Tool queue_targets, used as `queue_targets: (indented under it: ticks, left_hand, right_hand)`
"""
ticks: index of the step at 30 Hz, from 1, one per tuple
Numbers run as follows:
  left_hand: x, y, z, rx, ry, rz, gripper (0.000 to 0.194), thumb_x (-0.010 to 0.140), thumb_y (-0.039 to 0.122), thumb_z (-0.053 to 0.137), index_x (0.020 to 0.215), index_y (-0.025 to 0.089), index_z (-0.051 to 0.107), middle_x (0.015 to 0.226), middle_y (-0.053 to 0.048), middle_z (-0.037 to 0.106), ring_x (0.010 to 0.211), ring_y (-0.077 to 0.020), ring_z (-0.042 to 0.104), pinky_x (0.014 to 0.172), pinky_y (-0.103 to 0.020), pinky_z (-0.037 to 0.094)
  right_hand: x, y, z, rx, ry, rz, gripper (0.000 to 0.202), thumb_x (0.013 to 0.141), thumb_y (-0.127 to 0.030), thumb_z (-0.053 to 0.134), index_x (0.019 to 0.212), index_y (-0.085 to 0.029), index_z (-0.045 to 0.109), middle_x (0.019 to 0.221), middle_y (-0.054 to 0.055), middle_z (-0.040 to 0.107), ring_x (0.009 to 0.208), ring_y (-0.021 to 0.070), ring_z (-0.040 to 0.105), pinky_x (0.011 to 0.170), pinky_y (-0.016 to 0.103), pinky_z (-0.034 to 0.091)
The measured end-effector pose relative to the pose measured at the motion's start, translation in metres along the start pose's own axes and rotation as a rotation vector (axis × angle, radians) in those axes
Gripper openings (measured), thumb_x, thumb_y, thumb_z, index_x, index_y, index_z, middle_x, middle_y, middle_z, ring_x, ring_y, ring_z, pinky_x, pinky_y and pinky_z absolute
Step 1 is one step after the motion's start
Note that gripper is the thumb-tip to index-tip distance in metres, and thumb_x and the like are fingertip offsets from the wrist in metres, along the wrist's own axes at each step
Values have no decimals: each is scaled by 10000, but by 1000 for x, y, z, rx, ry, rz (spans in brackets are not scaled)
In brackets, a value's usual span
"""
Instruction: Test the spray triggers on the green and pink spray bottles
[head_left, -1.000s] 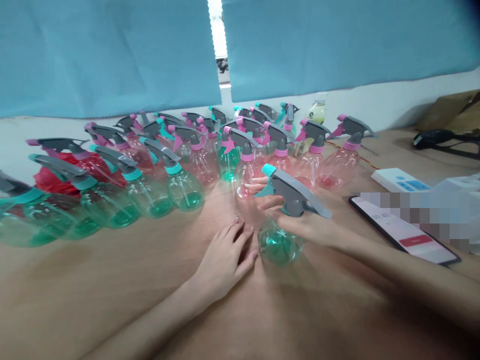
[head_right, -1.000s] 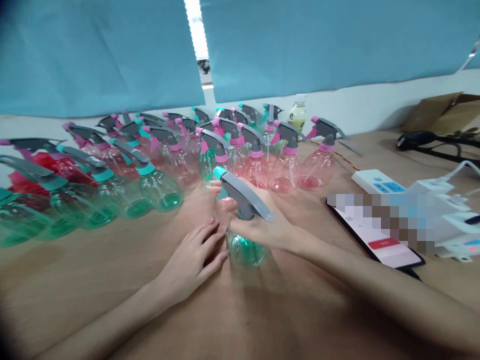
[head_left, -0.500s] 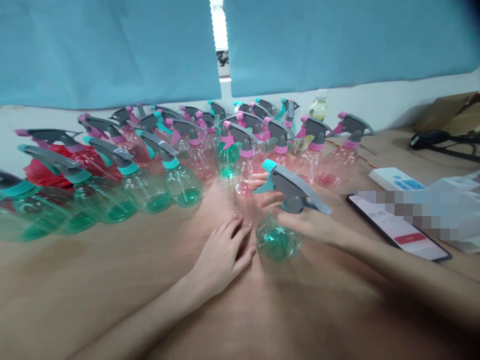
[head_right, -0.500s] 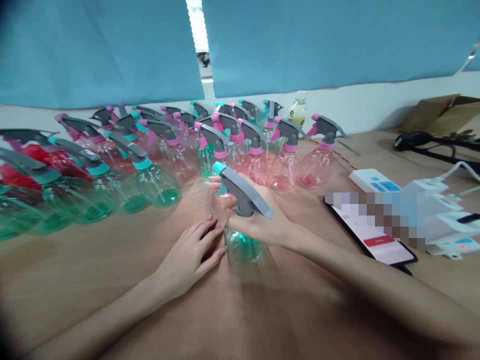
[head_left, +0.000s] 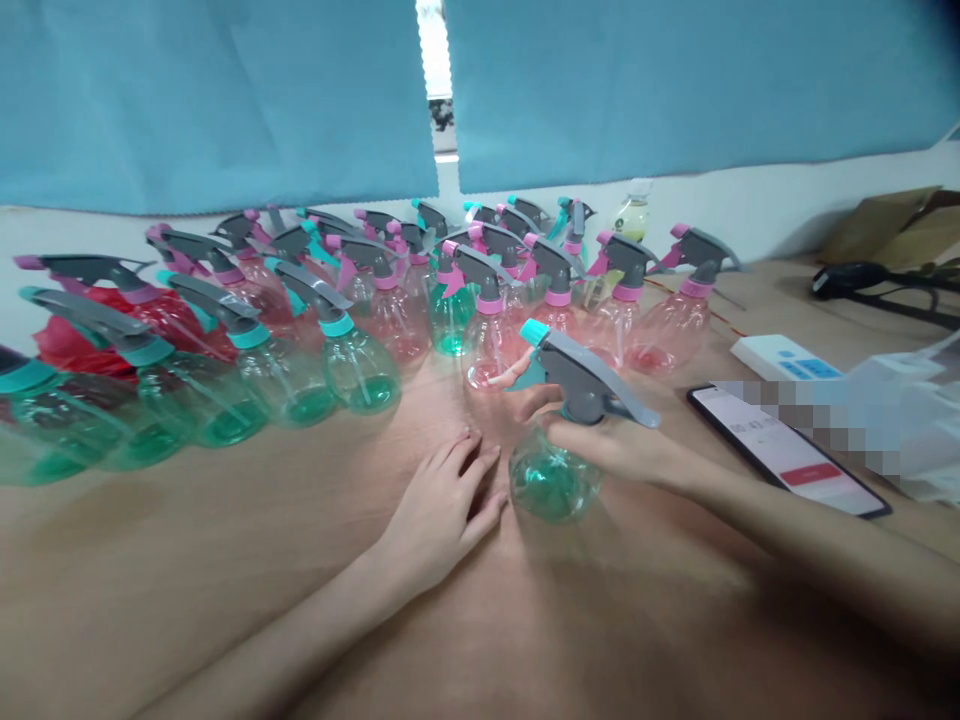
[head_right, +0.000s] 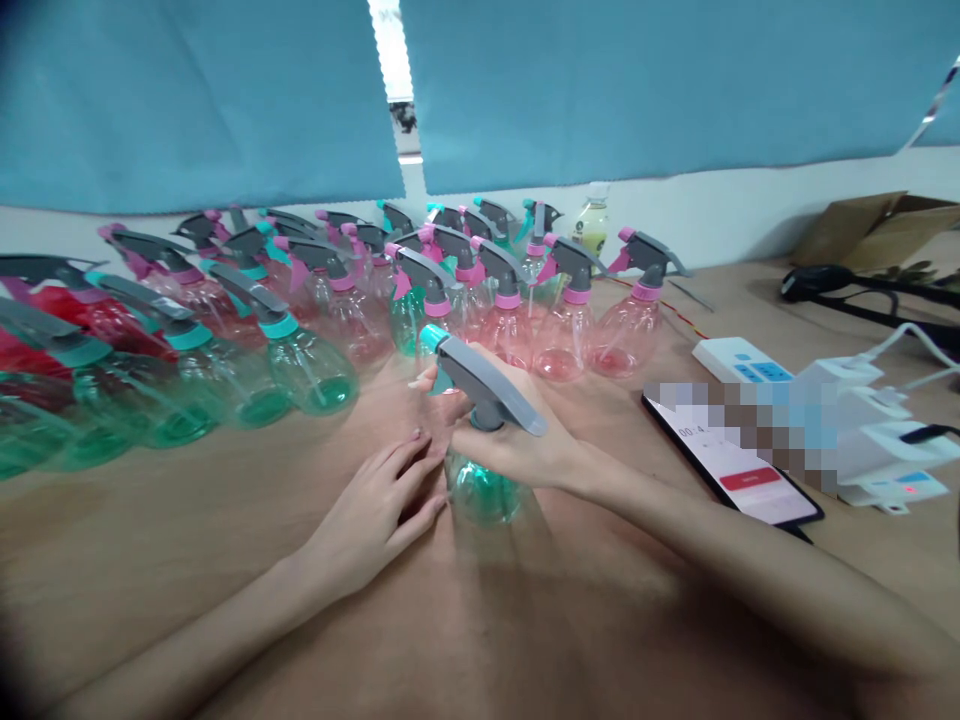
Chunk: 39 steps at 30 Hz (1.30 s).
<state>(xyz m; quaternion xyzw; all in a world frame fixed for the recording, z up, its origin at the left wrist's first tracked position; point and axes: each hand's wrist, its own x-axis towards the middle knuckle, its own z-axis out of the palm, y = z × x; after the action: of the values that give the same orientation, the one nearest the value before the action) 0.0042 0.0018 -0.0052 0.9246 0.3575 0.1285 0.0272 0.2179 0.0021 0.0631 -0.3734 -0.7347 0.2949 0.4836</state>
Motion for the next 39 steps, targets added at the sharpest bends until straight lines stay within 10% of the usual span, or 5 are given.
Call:
queue_targets:
  ticks: [31, 39]
  left_hand:
    - [-1, -2, 2, -13, 24, 5, 411, 962, 357, 509, 1287, 111, 561, 1344, -192, 549, 1286, -345, 474, 1010, -513, 437]
    - [-1, -3, 3, -16, 32, 4, 401, 965, 361, 494, 1281, 122, 557, 1339, -188, 552, 1286, -346, 474, 999, -523, 443]
  right_hand:
    - [2, -5, 2, 104, 29, 30, 324, 647, -93, 492, 921, -247, 572, 964, 6, 662, 861, 166, 669, 824, 327, 555]
    - [-1, -3, 1, -100, 4, 81, 469, 685, -194, 472, 1132, -258, 600, 727, -9, 652, 524, 165, 554, 549, 329, 533]
